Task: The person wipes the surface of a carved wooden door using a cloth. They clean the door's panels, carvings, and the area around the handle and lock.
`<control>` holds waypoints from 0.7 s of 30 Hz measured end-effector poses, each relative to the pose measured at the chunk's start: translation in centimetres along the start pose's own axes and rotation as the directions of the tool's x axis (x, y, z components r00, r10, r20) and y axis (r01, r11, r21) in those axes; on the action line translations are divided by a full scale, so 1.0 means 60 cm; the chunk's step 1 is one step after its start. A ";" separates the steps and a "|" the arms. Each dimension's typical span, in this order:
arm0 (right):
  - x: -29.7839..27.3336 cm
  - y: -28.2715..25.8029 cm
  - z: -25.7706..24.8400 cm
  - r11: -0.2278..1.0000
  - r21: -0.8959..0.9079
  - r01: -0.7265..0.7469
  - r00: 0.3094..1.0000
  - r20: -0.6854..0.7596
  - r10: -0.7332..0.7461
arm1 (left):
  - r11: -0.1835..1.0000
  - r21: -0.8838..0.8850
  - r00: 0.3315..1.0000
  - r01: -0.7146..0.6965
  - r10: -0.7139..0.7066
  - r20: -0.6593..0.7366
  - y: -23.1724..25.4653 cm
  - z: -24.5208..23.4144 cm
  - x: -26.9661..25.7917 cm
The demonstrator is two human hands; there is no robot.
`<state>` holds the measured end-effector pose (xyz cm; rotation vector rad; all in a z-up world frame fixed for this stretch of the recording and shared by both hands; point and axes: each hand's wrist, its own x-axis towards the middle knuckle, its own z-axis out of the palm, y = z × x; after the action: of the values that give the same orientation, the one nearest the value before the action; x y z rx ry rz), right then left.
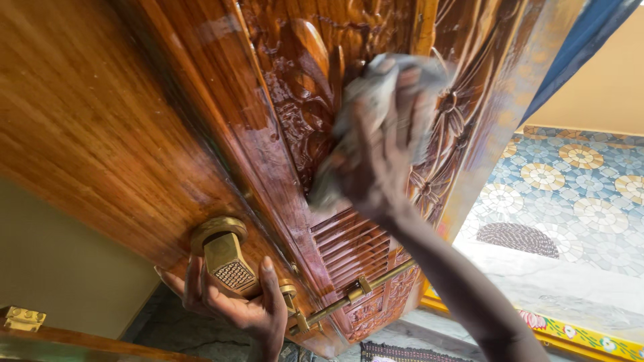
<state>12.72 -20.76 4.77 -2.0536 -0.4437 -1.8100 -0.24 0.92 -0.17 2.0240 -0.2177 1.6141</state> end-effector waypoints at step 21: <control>-0.020 -0.089 0.009 0.878 0.167 0.448 0.820 0.315 -0.478 | 1.000 -0.016 1.000 0.004 -0.004 0.004 -0.029 0.005 -0.007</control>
<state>10.57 -15.79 3.87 -2.3566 -1.1970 -1.6143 0.69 2.13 -1.14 2.0147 -0.2266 1.6007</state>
